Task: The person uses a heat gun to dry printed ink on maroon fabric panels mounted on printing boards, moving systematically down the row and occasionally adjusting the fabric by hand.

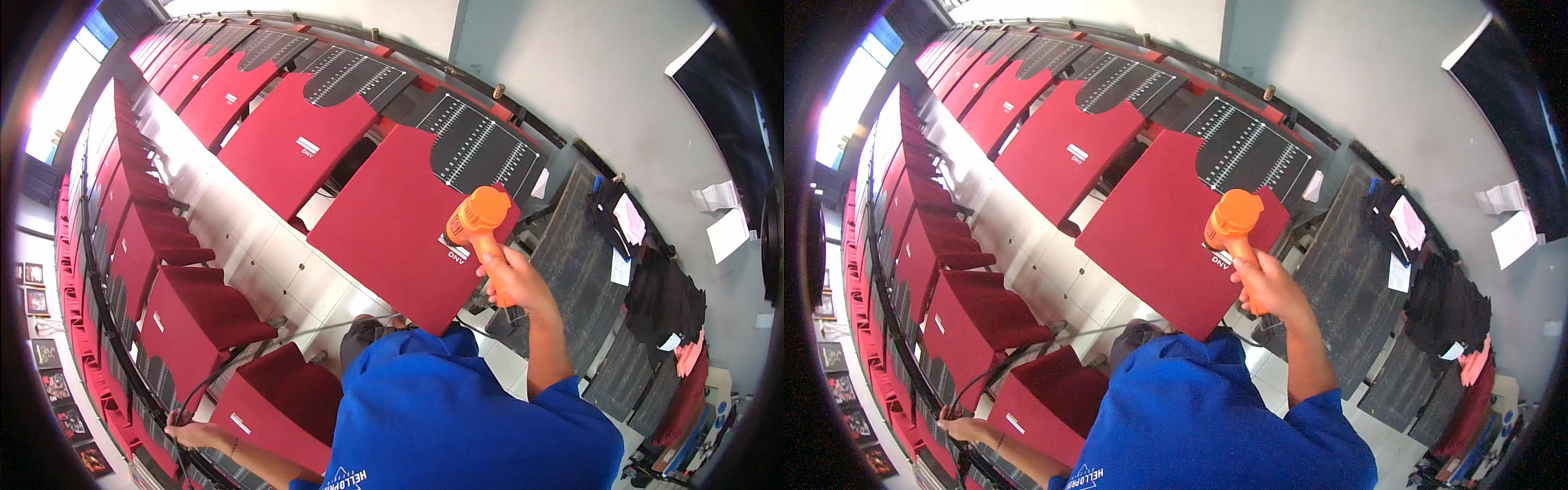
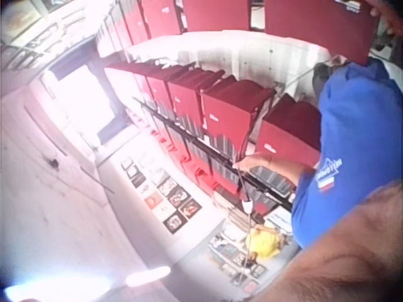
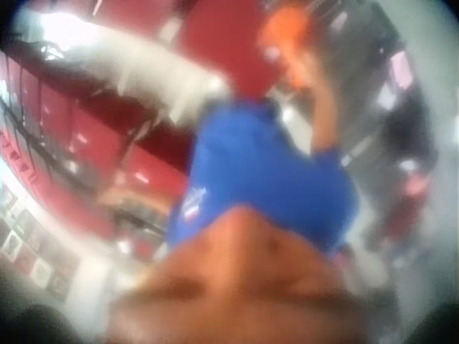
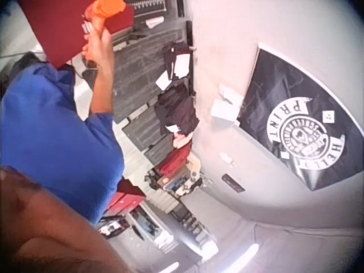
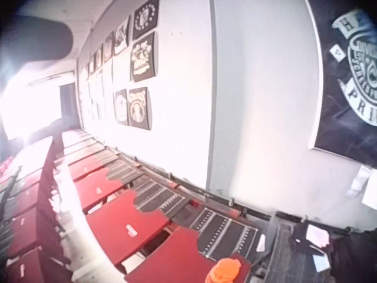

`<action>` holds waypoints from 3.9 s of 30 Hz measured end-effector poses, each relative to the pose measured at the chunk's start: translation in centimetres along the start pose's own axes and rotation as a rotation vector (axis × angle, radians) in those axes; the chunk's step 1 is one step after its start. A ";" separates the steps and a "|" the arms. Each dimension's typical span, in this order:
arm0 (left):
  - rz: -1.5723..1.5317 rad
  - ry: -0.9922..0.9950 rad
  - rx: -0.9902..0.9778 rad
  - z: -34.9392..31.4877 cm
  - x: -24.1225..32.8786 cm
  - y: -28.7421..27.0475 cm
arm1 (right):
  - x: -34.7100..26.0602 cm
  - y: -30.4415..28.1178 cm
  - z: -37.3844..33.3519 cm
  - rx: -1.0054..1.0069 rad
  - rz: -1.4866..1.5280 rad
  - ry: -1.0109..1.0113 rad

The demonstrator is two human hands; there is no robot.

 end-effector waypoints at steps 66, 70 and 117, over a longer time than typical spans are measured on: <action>-0.574 0.052 -0.482 -2.0 3.5 30.9 | 2.8 3.5 -3.5 0.380 0.195 0.266; -0.550 0.076 -0.460 1.8 2.4 35.0 | 1.6 6.1 -3.4 0.451 0.203 0.347; -0.680 0.195 -0.375 31.4 -2.9 68.2 | -28.6 28.1 31.8 0.341 0.274 0.131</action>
Point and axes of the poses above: each hand's wrist, its own z-axis towards the middle knuckle, its own y-axis out of the palm, x = y × z, the point moved 9 cm from there along z, towards the middle knuckle, and after that the axes turned 15 degrees about -z, right-handed, at the moved point
